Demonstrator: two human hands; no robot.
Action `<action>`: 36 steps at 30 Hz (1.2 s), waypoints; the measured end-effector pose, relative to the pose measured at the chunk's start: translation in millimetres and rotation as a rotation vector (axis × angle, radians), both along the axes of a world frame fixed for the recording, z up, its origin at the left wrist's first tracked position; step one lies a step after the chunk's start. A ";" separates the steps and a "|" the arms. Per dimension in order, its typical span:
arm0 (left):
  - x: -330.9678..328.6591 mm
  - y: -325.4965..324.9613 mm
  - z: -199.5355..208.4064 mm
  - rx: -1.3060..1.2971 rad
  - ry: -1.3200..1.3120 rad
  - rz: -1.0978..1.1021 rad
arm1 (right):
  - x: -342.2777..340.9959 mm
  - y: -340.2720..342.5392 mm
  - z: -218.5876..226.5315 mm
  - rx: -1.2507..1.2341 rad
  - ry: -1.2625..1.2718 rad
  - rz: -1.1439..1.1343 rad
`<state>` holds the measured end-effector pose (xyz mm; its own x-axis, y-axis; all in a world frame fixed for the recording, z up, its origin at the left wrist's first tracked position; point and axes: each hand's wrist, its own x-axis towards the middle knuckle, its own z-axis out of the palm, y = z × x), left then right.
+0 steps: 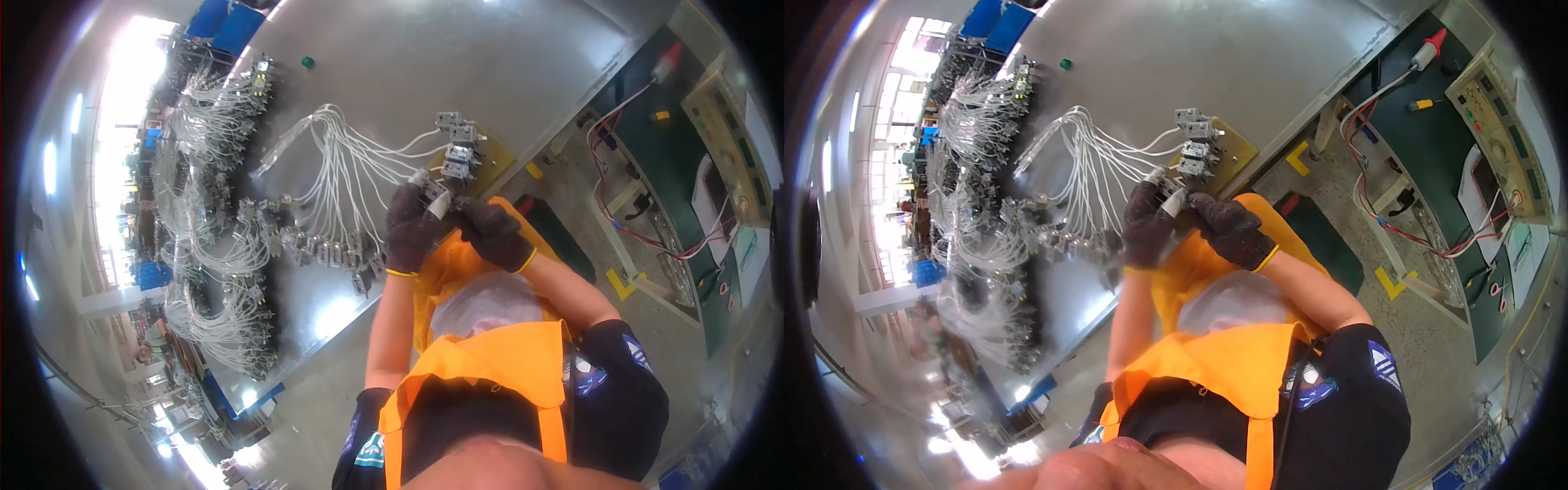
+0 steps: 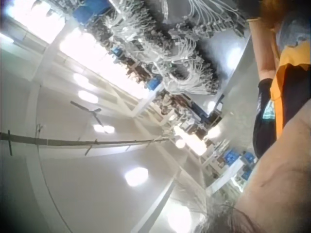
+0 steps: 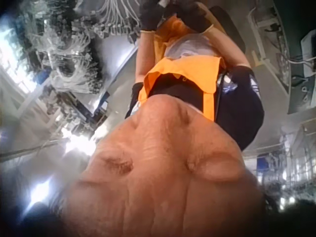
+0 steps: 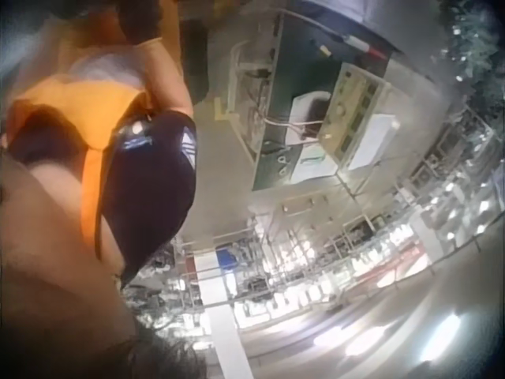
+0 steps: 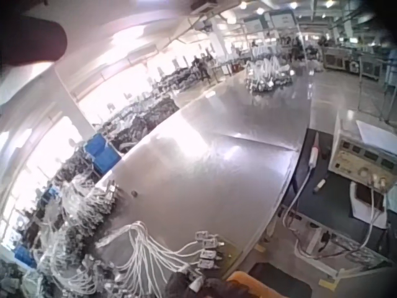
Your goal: Plugging individual connectors from a wire harness into a component board at an assembly station.
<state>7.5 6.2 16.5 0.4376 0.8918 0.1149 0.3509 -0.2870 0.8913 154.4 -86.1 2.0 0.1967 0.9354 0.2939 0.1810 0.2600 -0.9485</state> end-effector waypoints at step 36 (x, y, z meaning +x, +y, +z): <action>-9.2 -8.8 23.0 -0.501 -0.362 0.034 | 15.3 33.9 -16.7 -0.247 0.880 0.240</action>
